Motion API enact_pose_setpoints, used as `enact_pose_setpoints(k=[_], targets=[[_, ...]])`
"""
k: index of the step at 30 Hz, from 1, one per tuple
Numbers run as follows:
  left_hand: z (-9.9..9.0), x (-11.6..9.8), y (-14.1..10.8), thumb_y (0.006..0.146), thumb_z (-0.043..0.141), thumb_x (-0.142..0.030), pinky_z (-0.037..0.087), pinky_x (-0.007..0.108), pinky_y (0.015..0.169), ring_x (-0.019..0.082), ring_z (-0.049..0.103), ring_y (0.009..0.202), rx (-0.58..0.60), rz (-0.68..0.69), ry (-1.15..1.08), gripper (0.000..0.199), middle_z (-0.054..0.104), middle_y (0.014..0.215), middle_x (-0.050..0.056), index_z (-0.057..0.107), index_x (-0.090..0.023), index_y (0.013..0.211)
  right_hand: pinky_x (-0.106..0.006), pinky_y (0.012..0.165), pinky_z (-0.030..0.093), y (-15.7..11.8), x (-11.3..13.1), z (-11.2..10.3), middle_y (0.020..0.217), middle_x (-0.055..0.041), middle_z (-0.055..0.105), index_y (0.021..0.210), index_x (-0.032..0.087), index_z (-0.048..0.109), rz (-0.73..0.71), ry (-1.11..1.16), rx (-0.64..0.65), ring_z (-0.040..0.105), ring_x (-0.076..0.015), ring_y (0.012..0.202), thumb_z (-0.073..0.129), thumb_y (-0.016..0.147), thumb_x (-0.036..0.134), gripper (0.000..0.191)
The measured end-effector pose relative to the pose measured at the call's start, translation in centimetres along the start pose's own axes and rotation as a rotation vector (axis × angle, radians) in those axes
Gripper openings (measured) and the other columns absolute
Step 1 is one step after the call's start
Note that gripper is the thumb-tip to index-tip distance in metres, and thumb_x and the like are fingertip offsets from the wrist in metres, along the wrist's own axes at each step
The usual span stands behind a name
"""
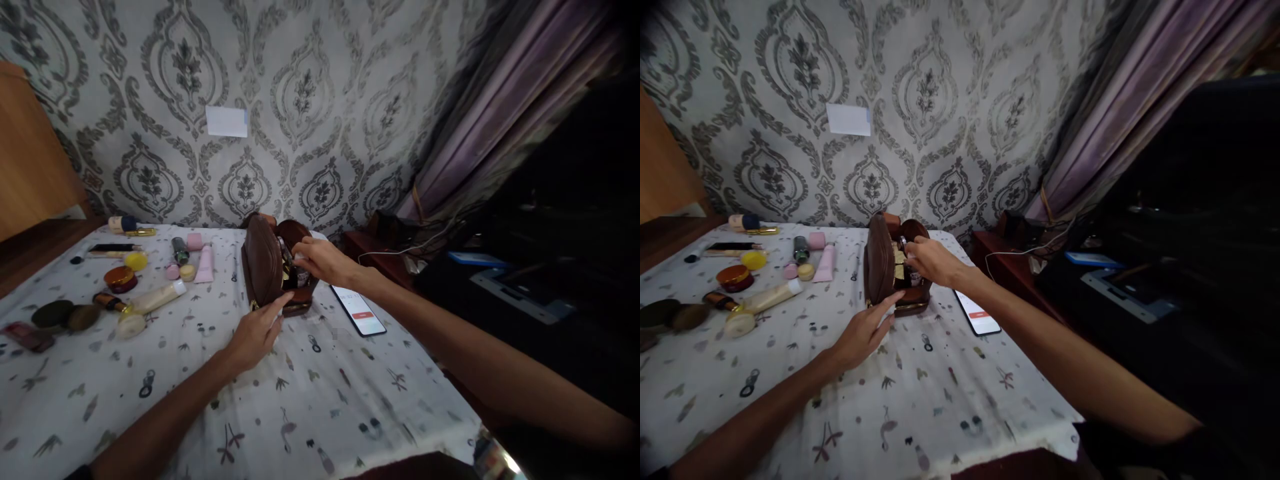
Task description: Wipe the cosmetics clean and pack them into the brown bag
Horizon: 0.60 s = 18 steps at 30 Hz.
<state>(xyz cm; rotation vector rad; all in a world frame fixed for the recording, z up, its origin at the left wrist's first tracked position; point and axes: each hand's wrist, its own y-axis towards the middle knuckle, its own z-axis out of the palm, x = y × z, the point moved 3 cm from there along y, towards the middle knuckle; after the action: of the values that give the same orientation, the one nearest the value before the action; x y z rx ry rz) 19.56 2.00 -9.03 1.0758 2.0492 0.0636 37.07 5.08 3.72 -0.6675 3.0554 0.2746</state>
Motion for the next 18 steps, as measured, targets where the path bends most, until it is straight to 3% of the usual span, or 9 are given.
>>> enact_pose_setpoints(k=[6,13,18], targets=[[-0.1,0.0,0.0,0.098,0.038,-0.023,0.053,0.035,0.094,0.022,0.067,0.111,0.002,-0.010,-0.006,0.050,0.065,0.134,0.008,0.038,-0.025,0.148,-0.026,0.075,0.041,0.5,0.6,0.8,0.109,-0.0128,0.065,0.108,0.014,0.064,0.100,-0.158,0.194,0.063,-0.0211,0.097,0.055,0.096,0.027,0.019],[0.2,0.5,-0.1,0.098,0.038,-0.021,0.053,0.037,0.094,0.023,0.066,0.114,-0.020,0.013,0.007,0.051,0.065,0.133,0.007,0.037,-0.026,0.148,-0.028,0.074,0.043,0.1,1.4,0.0,0.108,-0.0113,0.072,0.114,0.021,0.064,0.244,-0.254,0.274,0.066,-0.0270,0.105,0.057,0.095,0.032,0.023],[0.2,0.4,-0.2,0.098,0.038,-0.022,0.052,0.039,0.097,0.024,0.064,0.118,-0.032,0.031,-0.021,0.050,0.062,0.137,0.008,0.037,-0.026,0.148,-0.029,0.073,0.043,0.2,2.4,-0.2,0.108,-0.0137,0.073,0.117,0.020,0.065,0.267,-0.270,0.283,0.067,-0.0276,0.104,0.054,0.096,0.030,0.026]])
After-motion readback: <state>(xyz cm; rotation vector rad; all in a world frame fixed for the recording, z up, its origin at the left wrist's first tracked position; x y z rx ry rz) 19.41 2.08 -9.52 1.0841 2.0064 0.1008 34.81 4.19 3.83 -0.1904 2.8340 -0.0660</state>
